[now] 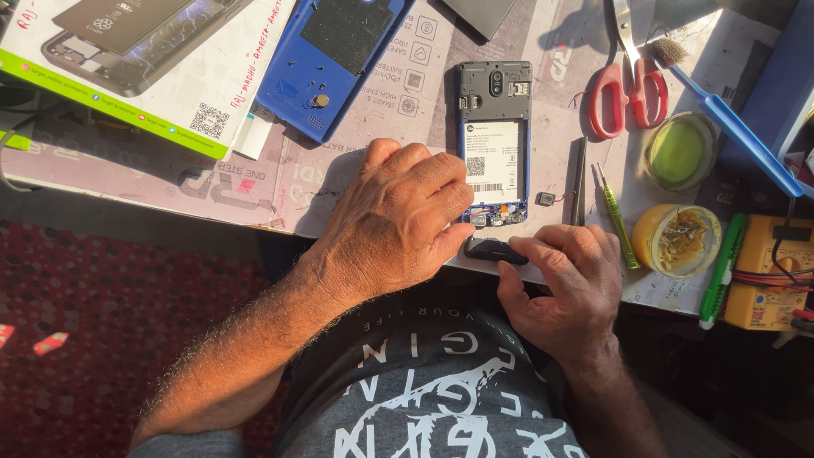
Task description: The person disassembles a mobile phone, removes the battery, and uses tweezers to manipulate small internal components. They apply adhesive tape to a part and continue adjusting internal pieces before placing the battery back into the chassis.
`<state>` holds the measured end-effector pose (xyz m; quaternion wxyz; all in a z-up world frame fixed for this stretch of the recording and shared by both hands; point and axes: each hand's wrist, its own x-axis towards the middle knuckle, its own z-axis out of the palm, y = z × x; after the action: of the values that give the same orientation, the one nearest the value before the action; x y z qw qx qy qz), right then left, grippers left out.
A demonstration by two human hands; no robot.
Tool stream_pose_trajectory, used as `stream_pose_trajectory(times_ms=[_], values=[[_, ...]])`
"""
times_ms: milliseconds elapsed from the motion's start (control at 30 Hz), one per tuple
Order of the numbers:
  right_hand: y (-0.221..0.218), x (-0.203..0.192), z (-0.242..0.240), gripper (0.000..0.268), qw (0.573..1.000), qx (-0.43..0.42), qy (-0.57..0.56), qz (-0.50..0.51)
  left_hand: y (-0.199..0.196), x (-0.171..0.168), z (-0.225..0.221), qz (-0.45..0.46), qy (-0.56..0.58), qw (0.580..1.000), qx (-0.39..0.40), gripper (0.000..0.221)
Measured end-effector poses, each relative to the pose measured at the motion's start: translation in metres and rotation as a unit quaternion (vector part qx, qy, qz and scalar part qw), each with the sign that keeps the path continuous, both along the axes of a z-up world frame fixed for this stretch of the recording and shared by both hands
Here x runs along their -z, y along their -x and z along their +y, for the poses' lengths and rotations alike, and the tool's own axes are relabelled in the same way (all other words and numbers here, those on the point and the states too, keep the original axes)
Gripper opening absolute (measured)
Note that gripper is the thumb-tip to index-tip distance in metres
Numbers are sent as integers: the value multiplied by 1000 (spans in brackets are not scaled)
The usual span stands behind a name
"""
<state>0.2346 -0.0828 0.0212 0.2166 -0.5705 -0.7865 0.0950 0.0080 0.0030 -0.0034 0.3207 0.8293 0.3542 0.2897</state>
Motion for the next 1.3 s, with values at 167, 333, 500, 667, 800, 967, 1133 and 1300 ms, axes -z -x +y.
stream_pose_trajectory(times_ms=[167, 333, 500, 667, 800, 967, 1133, 1300], values=[[-8, -3, -2, 33, 999, 16, 13, -30, -3, -1, 0, 25, -12, 1000, 5, 25], [-14, -11, 10, 30, 999, 27, 7, -25, -4, -2, 2, 37, 3, 999, 6, 31], [-13, -14, 26, 28, 996, 6, 58, -67, -8, -2, 4, 37, 7, 999, 8, 37], [-7, -13, 33, 30, 997, 3, 72, -41, -10, -3, 6, 35, 17, 999, 1, 42], [-7, -9, 33, 31, 997, 11, 76, -22, -8, -3, 7, 30, 20, 999, -1, 44], [-10, -6, 24, 28, 998, 19, 62, -2, -7, -1, 9, 29, 32, 999, 8, 44], [-10, 1, 7, 20, 999, -13, -5, 49, -7, -1, 10, 29, 36, 999, 8, 43], [-14, 13, 1, 15, 995, -35, -56, 75, -8, -2, 12, 36, 41, 998, 12, 43]])
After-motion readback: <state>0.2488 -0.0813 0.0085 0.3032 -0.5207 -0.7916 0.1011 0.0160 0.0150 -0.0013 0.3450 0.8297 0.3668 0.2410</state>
